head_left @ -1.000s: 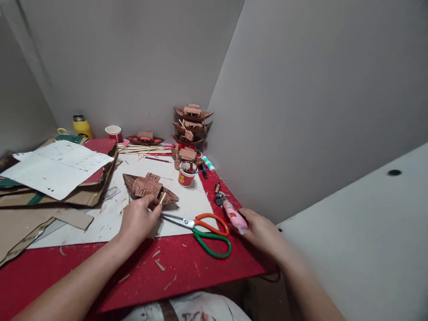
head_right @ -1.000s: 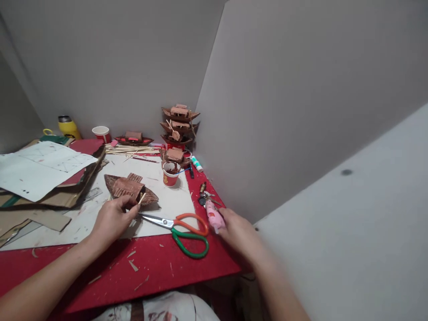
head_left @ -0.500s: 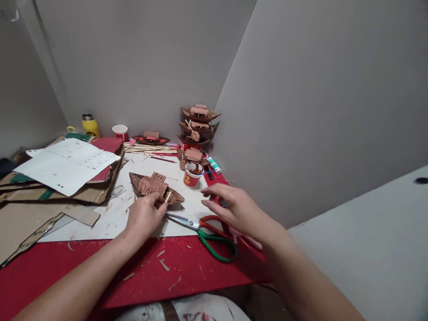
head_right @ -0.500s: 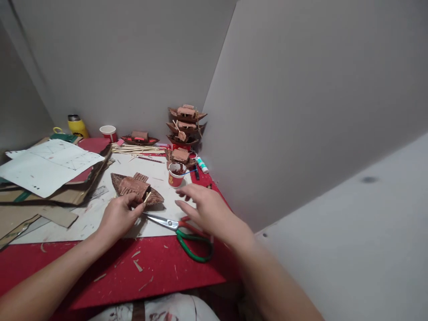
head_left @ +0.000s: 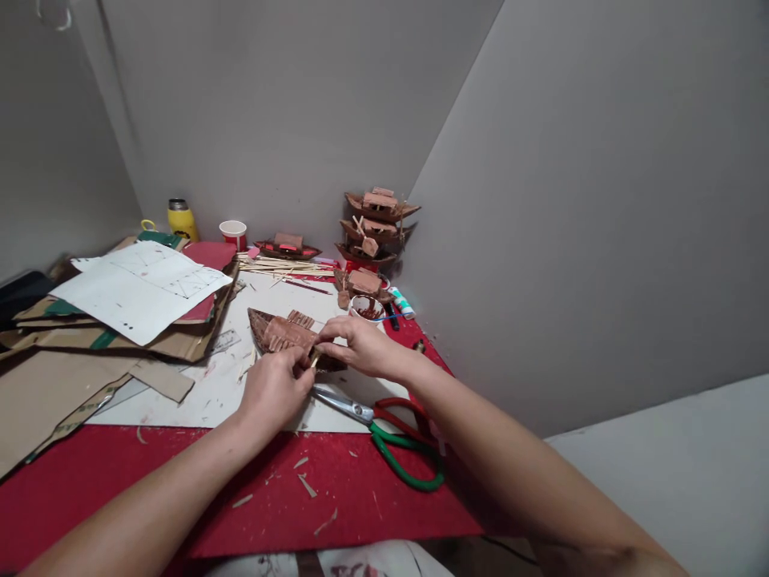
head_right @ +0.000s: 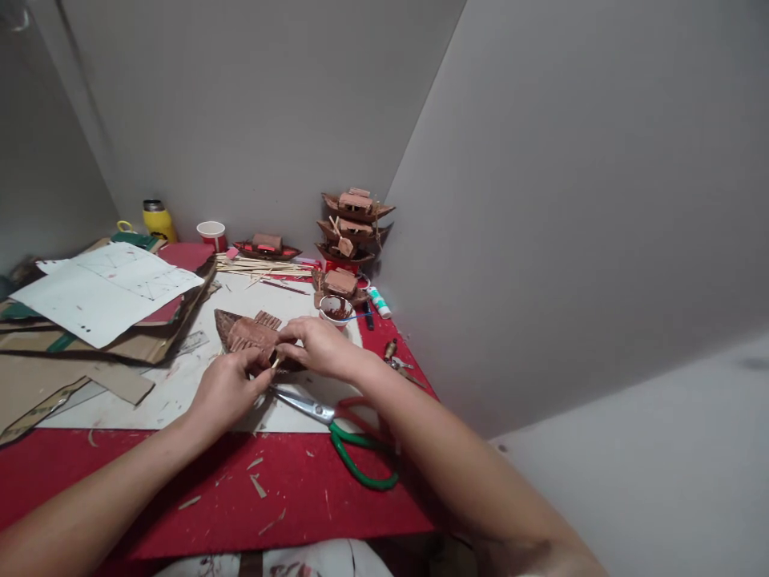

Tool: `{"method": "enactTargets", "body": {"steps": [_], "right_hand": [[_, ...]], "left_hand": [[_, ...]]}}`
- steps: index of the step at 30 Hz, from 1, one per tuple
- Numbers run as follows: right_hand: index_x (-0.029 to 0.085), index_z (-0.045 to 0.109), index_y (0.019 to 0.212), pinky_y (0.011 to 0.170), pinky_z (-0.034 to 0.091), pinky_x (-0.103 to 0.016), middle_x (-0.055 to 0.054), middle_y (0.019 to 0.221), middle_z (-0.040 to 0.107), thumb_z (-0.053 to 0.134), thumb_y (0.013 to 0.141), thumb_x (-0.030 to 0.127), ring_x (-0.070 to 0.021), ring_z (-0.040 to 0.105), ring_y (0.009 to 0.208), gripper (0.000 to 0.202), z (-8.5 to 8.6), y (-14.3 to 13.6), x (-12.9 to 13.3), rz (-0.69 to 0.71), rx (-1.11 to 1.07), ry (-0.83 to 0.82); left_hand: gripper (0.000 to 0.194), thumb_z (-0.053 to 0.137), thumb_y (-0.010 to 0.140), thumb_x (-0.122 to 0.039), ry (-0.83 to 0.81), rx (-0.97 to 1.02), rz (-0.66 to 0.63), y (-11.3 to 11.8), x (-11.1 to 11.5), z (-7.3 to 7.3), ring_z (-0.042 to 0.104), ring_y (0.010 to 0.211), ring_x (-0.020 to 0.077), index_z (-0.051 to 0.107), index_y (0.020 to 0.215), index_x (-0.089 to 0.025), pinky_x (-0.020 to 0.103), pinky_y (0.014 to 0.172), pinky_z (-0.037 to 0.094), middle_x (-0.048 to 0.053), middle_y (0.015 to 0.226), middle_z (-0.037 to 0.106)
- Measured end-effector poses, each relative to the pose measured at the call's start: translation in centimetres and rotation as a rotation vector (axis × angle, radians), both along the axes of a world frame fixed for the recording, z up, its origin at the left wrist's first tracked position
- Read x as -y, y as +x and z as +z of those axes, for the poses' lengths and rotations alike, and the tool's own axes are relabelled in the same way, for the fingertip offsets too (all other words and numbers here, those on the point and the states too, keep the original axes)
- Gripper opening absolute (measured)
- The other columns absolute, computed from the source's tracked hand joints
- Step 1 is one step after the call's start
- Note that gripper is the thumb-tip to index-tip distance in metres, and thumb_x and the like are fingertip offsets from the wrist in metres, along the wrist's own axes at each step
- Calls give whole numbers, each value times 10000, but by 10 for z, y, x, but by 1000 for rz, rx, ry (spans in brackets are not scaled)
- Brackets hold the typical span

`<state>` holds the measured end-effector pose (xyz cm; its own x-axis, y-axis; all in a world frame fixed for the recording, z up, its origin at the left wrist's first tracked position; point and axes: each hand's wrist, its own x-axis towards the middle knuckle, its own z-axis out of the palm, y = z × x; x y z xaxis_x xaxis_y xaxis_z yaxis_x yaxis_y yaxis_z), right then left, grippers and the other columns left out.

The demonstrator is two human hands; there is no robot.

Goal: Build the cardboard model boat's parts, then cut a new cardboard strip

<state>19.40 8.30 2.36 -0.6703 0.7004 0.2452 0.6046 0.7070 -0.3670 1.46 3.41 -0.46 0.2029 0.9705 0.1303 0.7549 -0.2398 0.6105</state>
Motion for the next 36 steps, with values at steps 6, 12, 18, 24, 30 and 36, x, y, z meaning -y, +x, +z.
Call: {"method": "enactTargets", "body": {"steps": [6, 12, 18, 24, 30, 36], "right_hand": [[171, 696, 874, 712, 442, -262, -35, 795, 677, 611, 884, 167, -154, 606, 756, 86, -6, 4, -6, 29, 6, -8], [164, 674, 854, 730, 444, -281, -46, 804, 647, 590, 899, 180, -169, 584, 782, 97, -10, 5, -11, 76, 12, 26], [157, 653, 842, 735, 441, -294, -56, 801, 641, 573, 907, 184, -179, 570, 783, 107, -12, 3, -11, 82, 23, 58], [160, 646, 819, 723, 436, -294, -59, 796, 643, 579, 903, 185, -182, 565, 776, 111, -12, 1, -10, 68, 38, 73], [155, 638, 779, 708, 423, -288, -58, 775, 635, 589, 894, 174, -181, 558, 765, 127, -12, 0, -9, 51, 55, 79], [155, 627, 769, 708, 417, -280, -54, 772, 633, 583, 893, 159, -175, 555, 760, 132, -10, -1, -7, 34, 59, 72]], "left_hand": [[121, 575, 800, -234, -5, -19, 10, 1, -1, -1, 646, 685, 174, 693, 784, -214, 248, 587, 364, 20, 743, 730], [117, 582, 795, -238, 28, -48, 18, 2, -2, -3, 642, 675, 179, 693, 767, -215, 253, 562, 333, 23, 726, 726], [112, 584, 790, -244, 42, -88, 42, 4, -2, -3, 652, 682, 193, 689, 765, -218, 263, 567, 331, 31, 713, 723], [127, 566, 797, -242, 31, -119, 48, 6, -1, -1, 651, 683, 199, 688, 775, -220, 269, 569, 329, 36, 709, 719], [129, 559, 799, -252, 46, -139, 54, 7, -1, 0, 653, 680, 213, 683, 778, -224, 276, 563, 321, 43, 706, 715], [127, 554, 799, -255, 61, -168, 55, 8, -1, -1, 654, 686, 214, 678, 790, -226, 281, 562, 308, 49, 720, 722]]}}
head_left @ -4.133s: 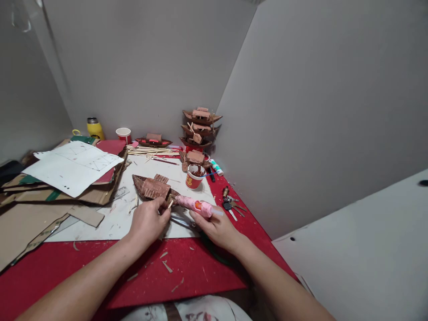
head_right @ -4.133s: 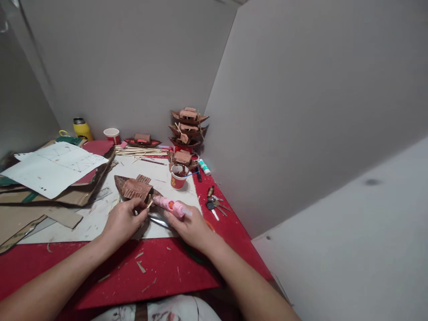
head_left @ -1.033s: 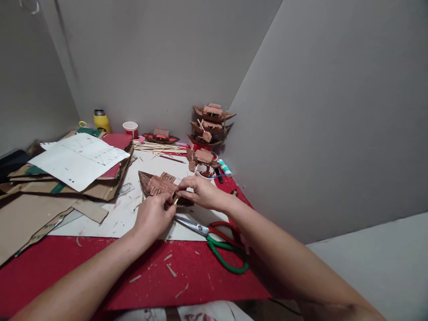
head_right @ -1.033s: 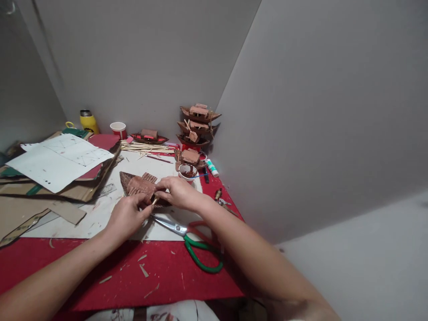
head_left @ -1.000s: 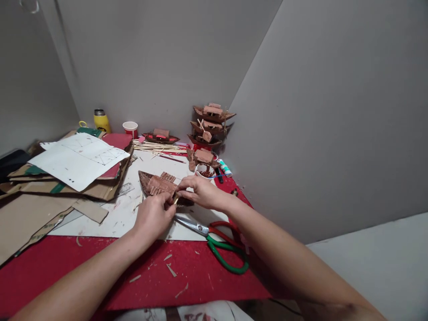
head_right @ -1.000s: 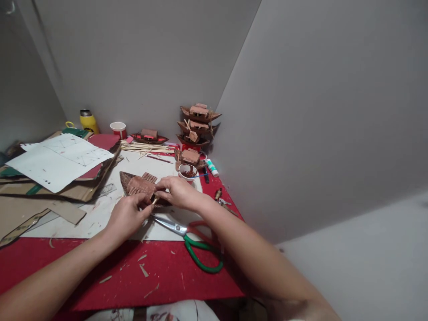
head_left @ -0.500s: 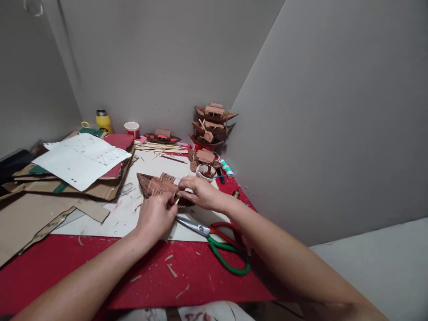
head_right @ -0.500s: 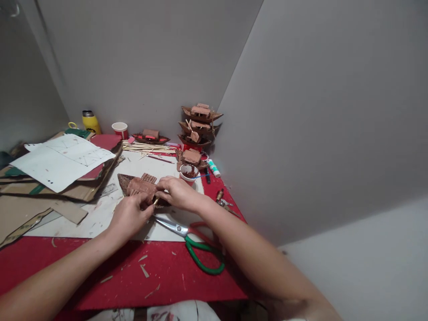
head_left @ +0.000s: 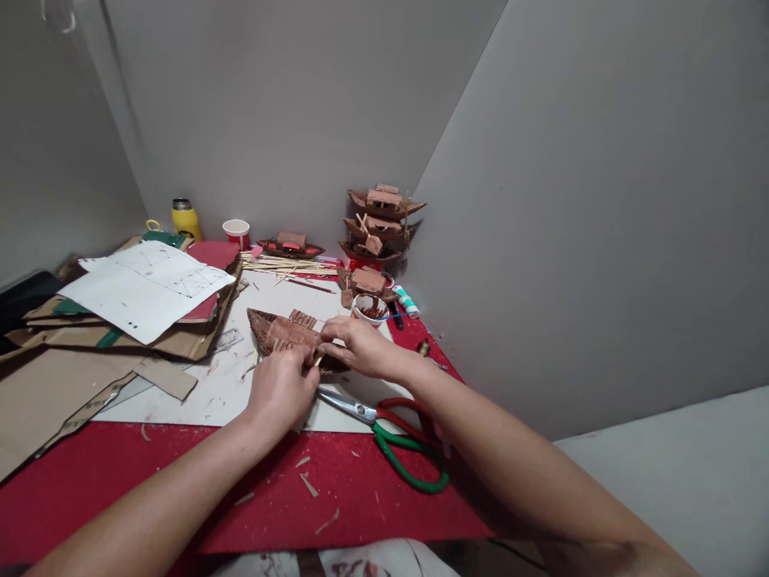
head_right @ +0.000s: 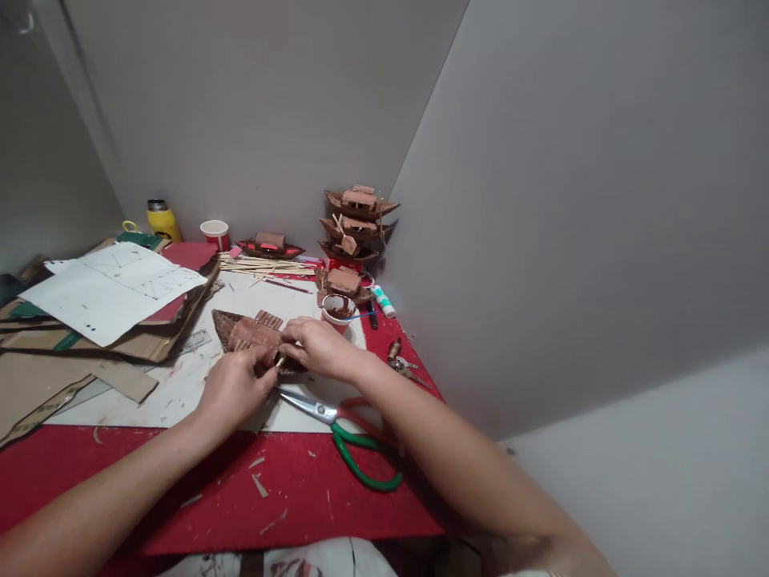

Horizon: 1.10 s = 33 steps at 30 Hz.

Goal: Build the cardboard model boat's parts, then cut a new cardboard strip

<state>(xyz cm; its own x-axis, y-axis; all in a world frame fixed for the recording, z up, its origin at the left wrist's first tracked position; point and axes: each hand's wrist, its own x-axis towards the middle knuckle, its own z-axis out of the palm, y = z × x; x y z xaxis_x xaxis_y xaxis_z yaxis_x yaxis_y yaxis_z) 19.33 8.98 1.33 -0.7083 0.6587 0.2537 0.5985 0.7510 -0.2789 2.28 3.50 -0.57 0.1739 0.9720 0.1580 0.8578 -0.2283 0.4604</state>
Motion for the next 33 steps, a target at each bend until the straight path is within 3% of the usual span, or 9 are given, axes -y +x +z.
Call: {"method": "enactTargets", "body": {"steps": [14, 25, 33], "right_hand": [[138, 630, 745, 679, 390, -271, -55, 749, 632, 580, 884, 150, -170, 541, 728, 148, -1, 1, -2, -14, -18, -23], [146, 665, 881, 693, 427, -258, -56, 826, 683, 562, 884, 168, -161, 595, 755, 105, 1, 1, 2, -38, -122, -51], [156, 665, 878, 705, 437, -261, -47, 819, 678, 563, 881, 185, -157, 598, 755, 106, 5, 7, 4, -102, -174, -62]], "left_hand": [[133, 551, 794, -264, 31, -11, 10, 2, 0, 1, 668, 688, 229, 679, 782, -230, 288, 553, 306, 49, 716, 726], [170, 539, 801, -290, 31, 52, 8, 0, 1, 0, 664, 665, 224, 691, 772, -218, 283, 545, 302, 56, 708, 731], [166, 550, 791, -303, -1, 80, 9, -1, 0, -1, 669, 679, 233, 692, 776, -218, 282, 549, 308, 59, 706, 732]]}}
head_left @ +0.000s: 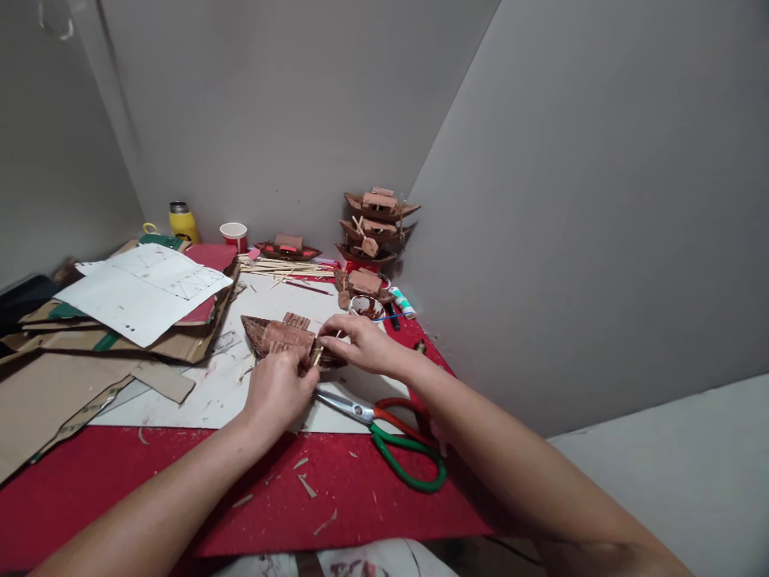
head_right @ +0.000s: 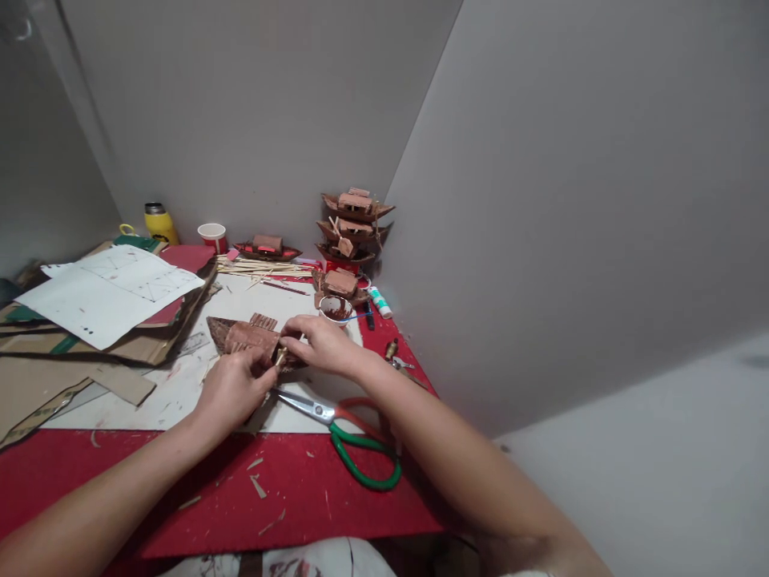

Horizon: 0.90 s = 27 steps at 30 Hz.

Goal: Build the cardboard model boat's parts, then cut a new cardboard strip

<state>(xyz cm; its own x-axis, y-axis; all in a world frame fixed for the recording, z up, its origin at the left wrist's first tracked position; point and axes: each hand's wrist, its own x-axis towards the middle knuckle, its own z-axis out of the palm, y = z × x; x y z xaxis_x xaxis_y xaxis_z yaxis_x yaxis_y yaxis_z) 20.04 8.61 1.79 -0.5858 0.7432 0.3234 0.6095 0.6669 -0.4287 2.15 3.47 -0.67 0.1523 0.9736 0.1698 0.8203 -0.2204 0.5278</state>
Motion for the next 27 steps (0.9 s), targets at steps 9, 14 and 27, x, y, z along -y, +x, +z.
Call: {"method": "enactTargets", "body": {"steps": [9, 14, 27], "right_hand": [[161, 675, 901, 712, 455, -270, -48, 832, 697, 581, 863, 169, -163, 620, 765, 102, -7, 9, 7, -35, -17, -57], [163, 680, 944, 750, 471, -291, -61, 880, 708, 585, 852, 173, -175, 632, 810, 132, -9, 11, 10, -46, -33, -77], [131, 676, 928, 625, 451, -286, -73, 791, 689, 585, 832, 238, -169, 604, 678, 170, -21, 21, 18, -371, -198, -308]], "left_hand": [[140, 567, 782, -313, -21, 30, -5, -2, 3, 0, 669, 680, 226, 675, 766, -225, 272, 557, 327, 41, 711, 732], [129, 571, 785, -296, -24, 52, -13, -4, 5, 3, 666, 691, 216, 665, 752, -213, 268, 576, 347, 43, 724, 732], [216, 606, 752, -372, 179, 700, 273, -50, -30, 16, 475, 542, 116, 603, 667, -174, 224, 539, 364, -35, 578, 550]]}}
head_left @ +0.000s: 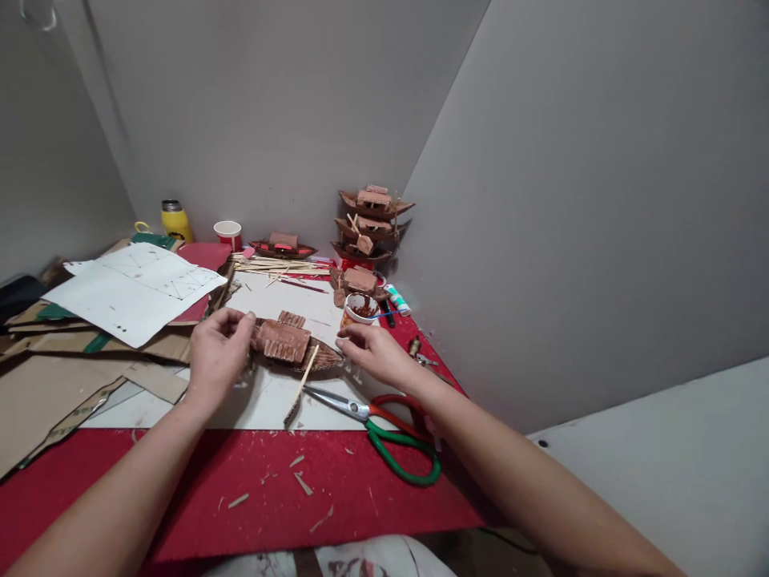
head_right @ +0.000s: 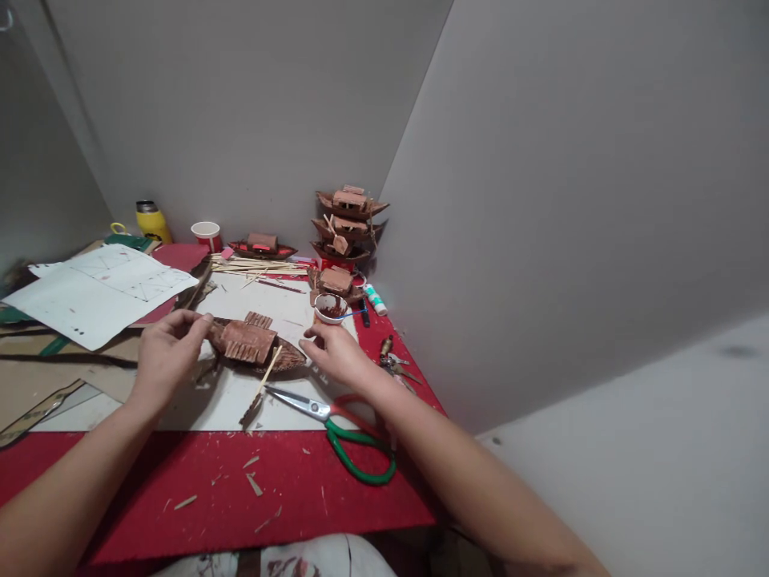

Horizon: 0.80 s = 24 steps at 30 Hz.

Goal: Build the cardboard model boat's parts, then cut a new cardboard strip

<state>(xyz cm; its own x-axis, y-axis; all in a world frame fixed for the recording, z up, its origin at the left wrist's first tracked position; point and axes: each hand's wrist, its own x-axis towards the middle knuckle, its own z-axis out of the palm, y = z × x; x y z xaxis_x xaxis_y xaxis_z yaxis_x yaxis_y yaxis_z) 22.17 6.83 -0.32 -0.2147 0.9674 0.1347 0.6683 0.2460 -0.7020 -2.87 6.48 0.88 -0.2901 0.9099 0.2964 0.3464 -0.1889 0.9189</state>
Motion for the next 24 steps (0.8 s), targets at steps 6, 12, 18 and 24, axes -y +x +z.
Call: {"method": "enactTargets", "body": {"steps": [6, 12, 18, 24], "right_hand": [[150, 626, 871, 383, 429, -208, 0, 548, 631, 523, 841, 215, -116, 566, 410, 125, -6, -12, 6, -50, -243, -387], [143, 594, 802, 333, 413, -159, -3, 545, 644, 491, 811, 123, -84, 540, 377, 105, -1, -18, 9, -103, -399, -530], [146, 582, 757, 313, 401, -142, 6, 508, 637, 508, 779, 94, -78, 526, 352, 93, -1, -20, 9, -138, -447, -548], [162, 580, 769, 307, 395, -150, 31, 470, 614, 517, 783, 107, -85, 517, 328, 84, 0, -28, 17, -160, -444, -509]], "left_hand": [[232, 609, 723, -393, -42, 82, -6, -6, -9, -9, 488, 575, 129, 619, 725, -162, 232, 564, 382, -12, 640, 590], [230, 589, 734, -382, -59, 41, -20, -6, -13, -17, 485, 576, 123, 627, 721, -155, 230, 573, 377, -15, 635, 590], [264, 577, 749, -415, -49, 34, -20, -9, -17, -22, 465, 526, 118, 620, 703, -158, 233, 551, 381, -19, 605, 585], [232, 570, 780, -380, 13, -43, -95, -3, -9, -21, 551, 630, 146, 650, 768, -162, 237, 613, 422, 2, 694, 642]]}}
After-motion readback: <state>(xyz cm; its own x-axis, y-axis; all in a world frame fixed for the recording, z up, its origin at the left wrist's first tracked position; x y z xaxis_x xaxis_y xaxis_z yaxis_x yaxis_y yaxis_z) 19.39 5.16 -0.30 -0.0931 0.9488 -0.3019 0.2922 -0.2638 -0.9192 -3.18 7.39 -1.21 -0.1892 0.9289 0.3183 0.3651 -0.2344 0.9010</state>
